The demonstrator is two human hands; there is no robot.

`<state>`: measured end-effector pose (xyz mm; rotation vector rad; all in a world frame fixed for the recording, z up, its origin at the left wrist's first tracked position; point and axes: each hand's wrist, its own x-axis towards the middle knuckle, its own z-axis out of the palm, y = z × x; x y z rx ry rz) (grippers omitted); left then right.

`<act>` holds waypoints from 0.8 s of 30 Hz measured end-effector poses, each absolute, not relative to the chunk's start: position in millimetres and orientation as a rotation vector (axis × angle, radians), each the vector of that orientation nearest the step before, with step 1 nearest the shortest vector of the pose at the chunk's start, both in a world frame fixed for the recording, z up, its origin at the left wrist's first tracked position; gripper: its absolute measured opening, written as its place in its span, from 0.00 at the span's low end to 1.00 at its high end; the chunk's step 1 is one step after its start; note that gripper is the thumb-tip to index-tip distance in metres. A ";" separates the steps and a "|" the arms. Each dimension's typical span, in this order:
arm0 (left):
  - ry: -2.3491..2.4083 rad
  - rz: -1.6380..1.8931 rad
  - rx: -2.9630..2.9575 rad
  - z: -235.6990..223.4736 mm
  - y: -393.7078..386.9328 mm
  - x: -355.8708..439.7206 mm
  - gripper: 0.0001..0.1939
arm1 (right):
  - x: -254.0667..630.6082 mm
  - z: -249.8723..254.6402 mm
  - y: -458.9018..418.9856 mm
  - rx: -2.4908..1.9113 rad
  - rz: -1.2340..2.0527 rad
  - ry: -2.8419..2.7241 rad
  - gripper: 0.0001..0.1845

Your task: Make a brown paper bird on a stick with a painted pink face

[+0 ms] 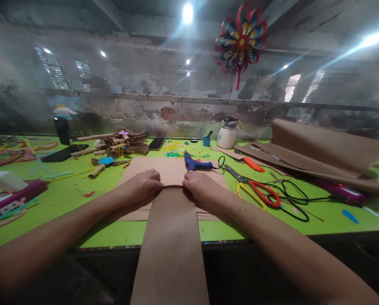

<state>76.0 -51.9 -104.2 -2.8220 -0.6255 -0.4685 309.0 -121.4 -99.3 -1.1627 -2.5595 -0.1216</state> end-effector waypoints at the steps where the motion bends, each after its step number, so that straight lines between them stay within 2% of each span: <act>1: -0.616 -0.460 -2.810 -105.5 -51.1 76.1 0.14 | 308.6 -98.9 -120.8 -1.160 -0.136 -2.566 0.06; 15: -0.565 -0.324 -2.758 -95.1 -64.7 78.5 0.09 | 301.4 -95.2 -117.4 -1.015 -0.342 -2.682 0.02; 24: -0.831 -0.507 -2.983 -103.9 -50.4 81.7 0.07 | 300.9 -106.6 -110.8 -1.086 -0.445 -2.666 0.04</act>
